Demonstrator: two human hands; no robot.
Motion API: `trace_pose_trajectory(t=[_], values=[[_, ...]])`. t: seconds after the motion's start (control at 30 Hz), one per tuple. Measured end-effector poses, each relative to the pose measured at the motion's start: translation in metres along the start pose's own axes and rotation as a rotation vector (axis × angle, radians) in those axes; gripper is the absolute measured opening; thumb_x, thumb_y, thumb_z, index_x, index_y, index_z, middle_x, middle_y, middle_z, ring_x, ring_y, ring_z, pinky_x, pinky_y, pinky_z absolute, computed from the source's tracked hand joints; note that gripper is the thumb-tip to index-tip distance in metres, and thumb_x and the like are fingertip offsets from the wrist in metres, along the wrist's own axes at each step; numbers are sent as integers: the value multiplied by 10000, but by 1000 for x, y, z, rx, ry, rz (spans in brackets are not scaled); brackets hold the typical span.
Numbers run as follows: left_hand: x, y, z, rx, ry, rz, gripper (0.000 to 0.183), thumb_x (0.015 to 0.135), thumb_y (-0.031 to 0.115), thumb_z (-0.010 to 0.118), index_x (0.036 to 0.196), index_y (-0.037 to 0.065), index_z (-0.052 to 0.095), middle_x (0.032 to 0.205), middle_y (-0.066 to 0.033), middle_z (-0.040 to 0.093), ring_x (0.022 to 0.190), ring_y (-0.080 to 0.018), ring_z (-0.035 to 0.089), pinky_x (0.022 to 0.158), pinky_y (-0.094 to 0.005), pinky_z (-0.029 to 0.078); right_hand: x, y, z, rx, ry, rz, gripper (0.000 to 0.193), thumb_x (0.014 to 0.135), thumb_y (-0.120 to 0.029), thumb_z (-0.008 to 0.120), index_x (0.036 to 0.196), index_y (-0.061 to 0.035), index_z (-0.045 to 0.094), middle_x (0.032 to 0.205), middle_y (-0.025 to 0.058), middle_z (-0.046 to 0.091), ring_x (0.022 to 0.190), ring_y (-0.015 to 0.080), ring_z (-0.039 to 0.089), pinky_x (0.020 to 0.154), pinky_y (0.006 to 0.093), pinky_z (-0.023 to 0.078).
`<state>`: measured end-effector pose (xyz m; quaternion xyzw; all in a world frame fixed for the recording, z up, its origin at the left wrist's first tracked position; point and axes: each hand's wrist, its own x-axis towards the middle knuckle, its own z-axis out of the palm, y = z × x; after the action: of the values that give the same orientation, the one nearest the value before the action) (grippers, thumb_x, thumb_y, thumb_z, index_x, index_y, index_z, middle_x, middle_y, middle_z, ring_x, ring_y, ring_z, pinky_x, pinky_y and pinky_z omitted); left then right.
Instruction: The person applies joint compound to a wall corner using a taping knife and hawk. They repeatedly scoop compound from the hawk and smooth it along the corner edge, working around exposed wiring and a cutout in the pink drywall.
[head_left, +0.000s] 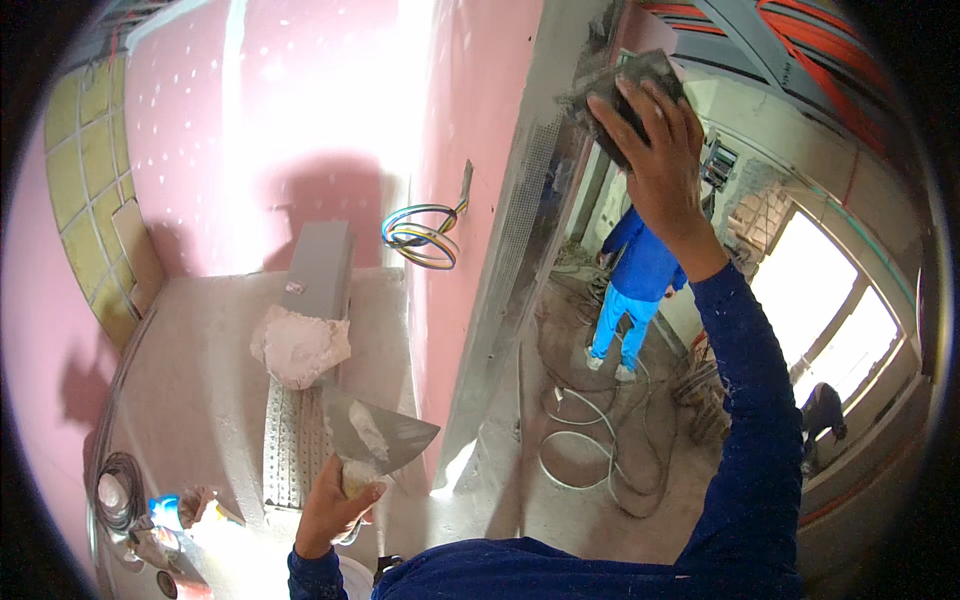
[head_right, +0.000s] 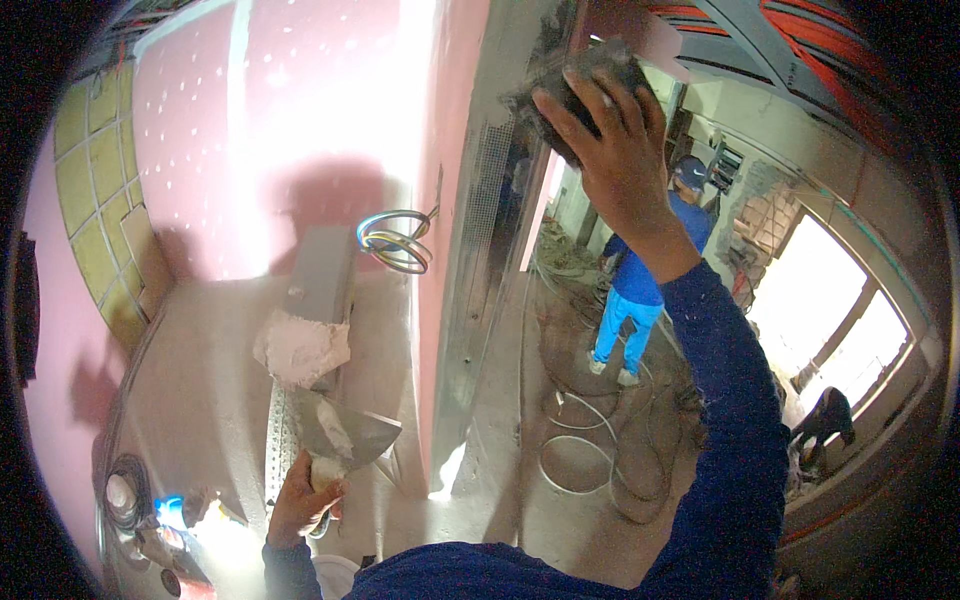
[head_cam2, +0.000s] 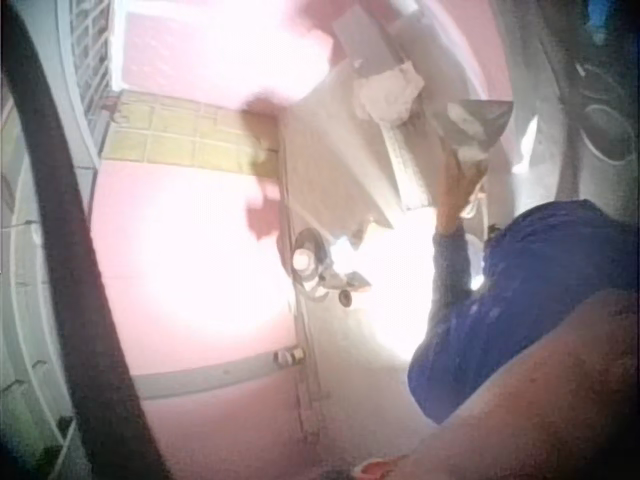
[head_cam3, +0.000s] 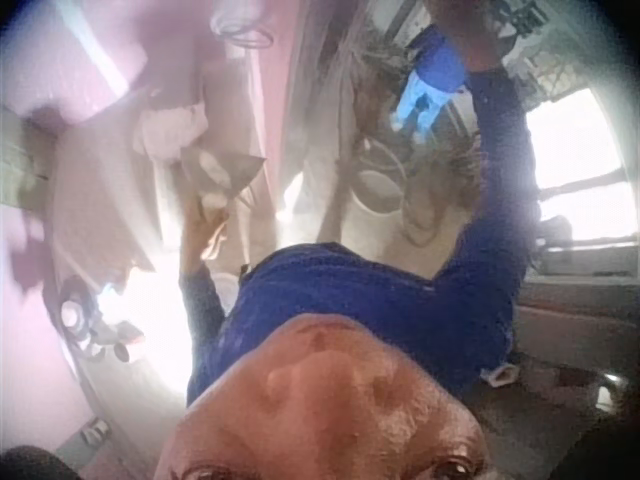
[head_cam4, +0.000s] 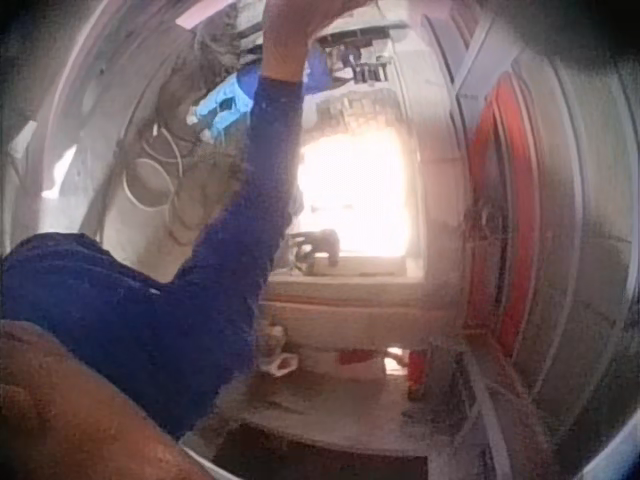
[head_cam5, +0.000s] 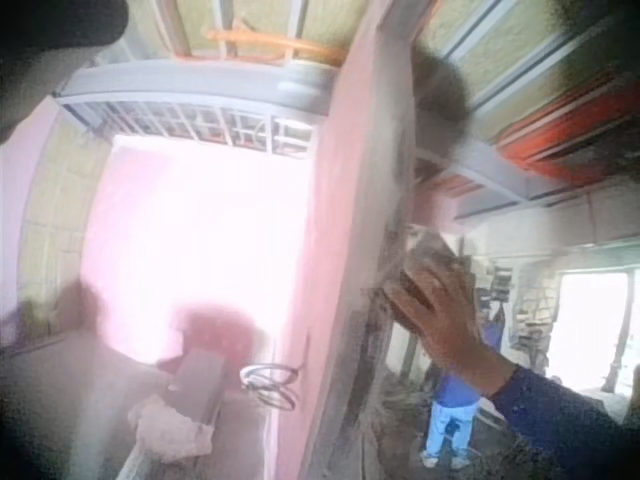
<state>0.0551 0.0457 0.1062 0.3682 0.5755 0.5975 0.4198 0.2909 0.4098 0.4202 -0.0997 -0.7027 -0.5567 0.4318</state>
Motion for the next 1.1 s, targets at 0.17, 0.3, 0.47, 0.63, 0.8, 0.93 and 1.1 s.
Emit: trace_pose_trajectory(t=[0.17, 0.3, 0.47, 0.63, 0.8, 0.93, 1.1], values=[[10, 10, -4, 91, -83, -3, 522, 846, 110, 742, 1277, -24, 478, 953, -91, 634, 647, -123, 596, 537, -271, 521, 60, 0, 7, -32, 89, 82, 751, 825, 83, 608, 1463, -286, 461, 1434, 46, 501, 1299, 272, 479, 1095, 487, 353], [10, 5, -8, 123, -79, -48, 475, 850, 102, 719, 1252, 32, 477, 848, -49, 617, 595, -123, 585, 525, -276, 495, 46, -34, 5, -92, -124, 177, 753, 809, 22, 665, 1461, -294, 461, 1402, 62, 521, 1277, 284, 493, 1071, 522, 364], [3, -21, -35, 128, -69, -189, 415, 865, 105, 713, 1200, 19, 482, 798, -59, 622, 549, -131, 591, 494, -287, 499, -8, -99, -11, 60, -256, 281, 730, 812, 18, 648, 1454, -284, 478, 1372, 103, 517, 1277, 298, 481, 1090, 533, 325], [-2, -36, -56, 160, -85, -188, 475, 861, 148, 739, 1225, -18, 481, 797, -65, 619, 546, -127, 594, 494, -275, 491, -31, -134, -25, 62, -372, 320, 762, 809, 16, 643, 1480, -281, 437, 1395, 110, 491, 1273, 311, 474, 1090, 525, 320], [-11, -37, -68, 125, -119, -161, 453, 858, 128, 732, 1213, -19, 493, 816, -70, 629, 558, -132, 602, 505, -284, 498, -18, -142, -61, 112, -507, 334, 648, 832, -20, 625, 1435, -197, 468, 1339, 118, 509, 1248, 305, 495, 1004, 490, 406], [-15, -47, -80, 107, -133, -157, 451, 857, 107, 724, 1219, -23, 489, 865, -90, 636, 567, -139, 606, 504, -286, 500, 51, -105, -96, 81, -534, 369, 448, 888, -85, 577, 1334, -88, 531, 1187, 166, 607, 1092, 315, 621, 875, 476, 522], [-22, -57, -86, 22, -124, -146, 442, 858, 80, 716, 1220, -22, 482, 889, -89, 630, 581, -139, 597, 511, -288, 513, 162, -58, -91, -138, -596, 116, 271, 880, -99, 561, 1108, 4, 665, 1001, 240, 673, 877, 401, 679, 682, 553, 566]])
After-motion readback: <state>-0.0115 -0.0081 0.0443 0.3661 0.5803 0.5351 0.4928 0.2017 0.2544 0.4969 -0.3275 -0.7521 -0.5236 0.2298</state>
